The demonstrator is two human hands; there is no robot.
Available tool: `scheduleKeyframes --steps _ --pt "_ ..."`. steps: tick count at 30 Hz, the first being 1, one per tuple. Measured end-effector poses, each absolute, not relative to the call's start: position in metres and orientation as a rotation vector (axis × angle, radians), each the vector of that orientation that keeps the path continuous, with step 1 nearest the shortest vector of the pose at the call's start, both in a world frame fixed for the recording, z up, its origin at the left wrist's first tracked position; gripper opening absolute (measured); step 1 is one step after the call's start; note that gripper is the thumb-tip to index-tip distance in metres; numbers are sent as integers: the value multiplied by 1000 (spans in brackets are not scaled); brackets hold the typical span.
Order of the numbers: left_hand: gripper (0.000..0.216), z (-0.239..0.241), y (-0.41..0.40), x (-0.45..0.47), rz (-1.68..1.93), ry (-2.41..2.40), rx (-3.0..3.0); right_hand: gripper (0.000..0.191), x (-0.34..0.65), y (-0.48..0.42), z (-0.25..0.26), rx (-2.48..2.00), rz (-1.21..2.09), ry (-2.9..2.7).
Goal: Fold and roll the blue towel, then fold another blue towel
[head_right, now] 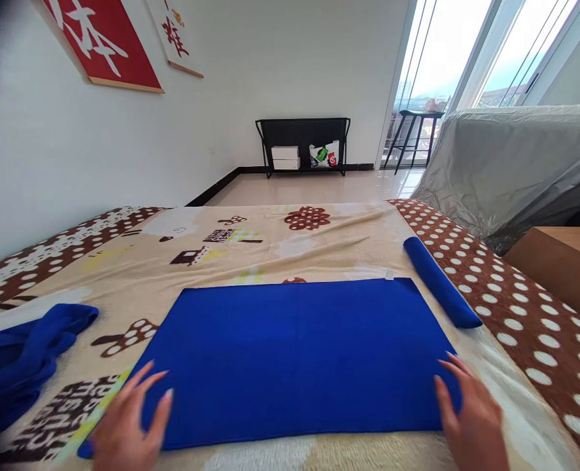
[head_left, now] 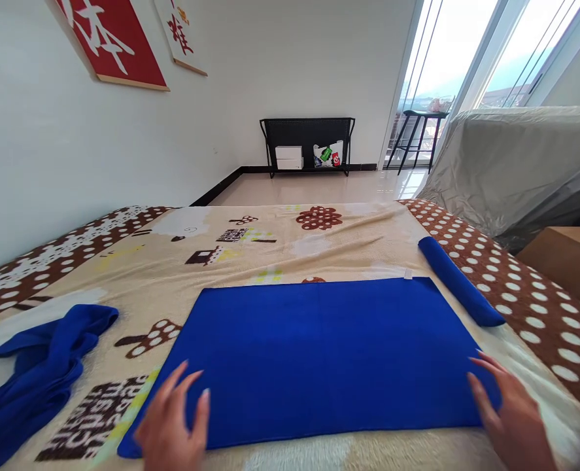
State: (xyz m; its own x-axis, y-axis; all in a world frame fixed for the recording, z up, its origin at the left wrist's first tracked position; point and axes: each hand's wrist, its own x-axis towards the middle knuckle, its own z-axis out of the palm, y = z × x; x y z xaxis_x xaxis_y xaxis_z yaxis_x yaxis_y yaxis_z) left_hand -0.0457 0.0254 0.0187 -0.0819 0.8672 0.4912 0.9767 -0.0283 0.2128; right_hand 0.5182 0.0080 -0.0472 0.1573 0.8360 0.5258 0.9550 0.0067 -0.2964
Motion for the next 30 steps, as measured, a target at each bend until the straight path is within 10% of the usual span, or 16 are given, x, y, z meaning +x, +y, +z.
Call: scheduleKeyframes --steps 9,25,30 --pt "78 -17 48 163 -491 -1511 -2430 70 296 57 -27 -1311 54 -2171" --pt "65 -35 -19 -121 -351 -2312 -1675 73 545 -13 -79 -2002 -162 -1902" --pt "60 3 14 -65 -504 -2105 -1796 67 511 16 -49 -1943 -281 -1828"
